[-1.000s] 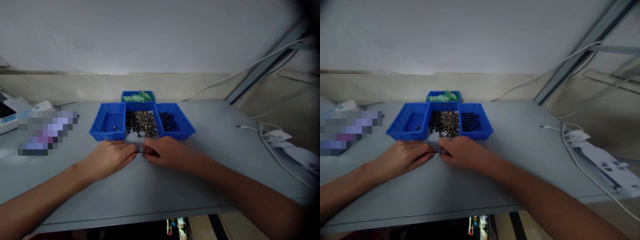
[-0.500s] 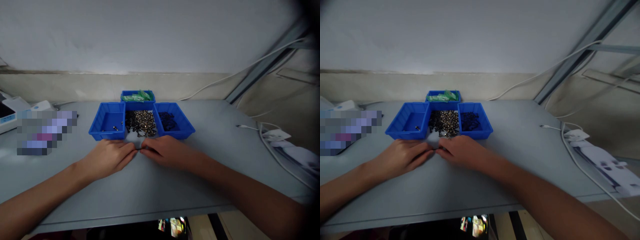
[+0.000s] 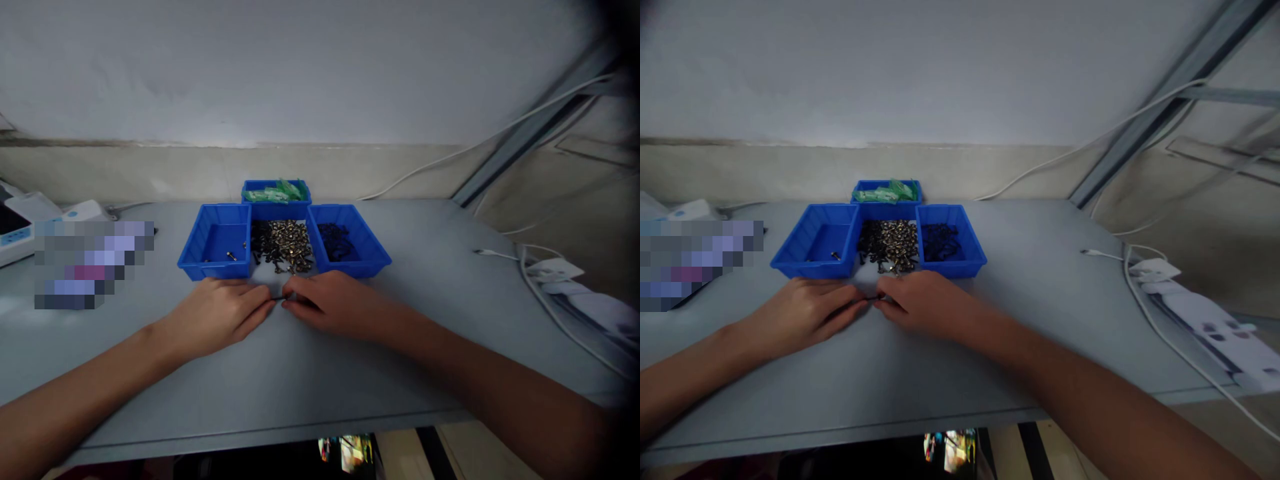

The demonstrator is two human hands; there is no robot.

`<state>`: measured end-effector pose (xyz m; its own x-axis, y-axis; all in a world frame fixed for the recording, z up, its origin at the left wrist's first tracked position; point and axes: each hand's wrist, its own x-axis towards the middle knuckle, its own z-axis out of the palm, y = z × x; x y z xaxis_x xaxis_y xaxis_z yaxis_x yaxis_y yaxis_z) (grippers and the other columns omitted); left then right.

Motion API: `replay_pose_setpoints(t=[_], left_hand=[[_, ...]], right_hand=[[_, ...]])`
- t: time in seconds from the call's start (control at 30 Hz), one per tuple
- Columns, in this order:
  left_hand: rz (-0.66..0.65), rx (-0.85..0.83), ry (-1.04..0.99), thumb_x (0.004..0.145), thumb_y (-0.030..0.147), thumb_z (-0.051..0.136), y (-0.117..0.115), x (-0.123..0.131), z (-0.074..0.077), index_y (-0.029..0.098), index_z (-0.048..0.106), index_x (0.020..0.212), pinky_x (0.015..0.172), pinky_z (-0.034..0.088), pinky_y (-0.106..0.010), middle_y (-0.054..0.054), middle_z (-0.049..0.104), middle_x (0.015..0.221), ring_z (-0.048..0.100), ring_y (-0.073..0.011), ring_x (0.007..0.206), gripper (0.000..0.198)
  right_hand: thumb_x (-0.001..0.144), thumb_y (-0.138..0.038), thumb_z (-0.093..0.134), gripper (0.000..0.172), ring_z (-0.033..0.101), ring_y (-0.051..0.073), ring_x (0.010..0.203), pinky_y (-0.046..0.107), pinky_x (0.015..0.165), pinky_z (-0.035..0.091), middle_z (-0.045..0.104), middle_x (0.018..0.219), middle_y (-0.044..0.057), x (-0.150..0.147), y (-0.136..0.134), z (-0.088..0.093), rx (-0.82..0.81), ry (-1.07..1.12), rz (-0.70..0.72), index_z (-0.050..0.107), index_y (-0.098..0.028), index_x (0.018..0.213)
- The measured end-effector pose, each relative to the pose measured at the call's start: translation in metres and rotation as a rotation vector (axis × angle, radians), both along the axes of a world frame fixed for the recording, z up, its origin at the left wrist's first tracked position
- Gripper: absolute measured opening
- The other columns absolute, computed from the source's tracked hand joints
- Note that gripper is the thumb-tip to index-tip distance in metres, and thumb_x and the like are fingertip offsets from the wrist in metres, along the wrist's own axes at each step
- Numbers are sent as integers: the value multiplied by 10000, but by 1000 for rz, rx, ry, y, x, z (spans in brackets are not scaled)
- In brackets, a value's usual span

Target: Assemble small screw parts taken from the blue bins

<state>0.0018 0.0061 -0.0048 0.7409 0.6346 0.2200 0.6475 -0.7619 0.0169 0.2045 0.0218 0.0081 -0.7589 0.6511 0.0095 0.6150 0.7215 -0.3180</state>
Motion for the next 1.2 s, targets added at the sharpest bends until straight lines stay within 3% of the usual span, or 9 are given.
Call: replay_pose_setpoints(t=[0.57,1.2], left_hand=[[3,5,6,887,288,327,1,0,-1,169,514,726,542,379,-246,9,557,629,548,-121,595,274],[-3,-4,3,889,289,321,1,0,-2,169,504,725,544,380,-255,9,556,638,547,-125,600,274]], right_hand=[[844,-310,394,222,552,134,640,223,531,318,613,728,10,-1,-1,2,-33,-11,-45,516,-192,987],[850,-299,384,181,532,119,607,222,528,314,590,703,-4,0,-2,-2,29,22,-2,516,-195,918]])
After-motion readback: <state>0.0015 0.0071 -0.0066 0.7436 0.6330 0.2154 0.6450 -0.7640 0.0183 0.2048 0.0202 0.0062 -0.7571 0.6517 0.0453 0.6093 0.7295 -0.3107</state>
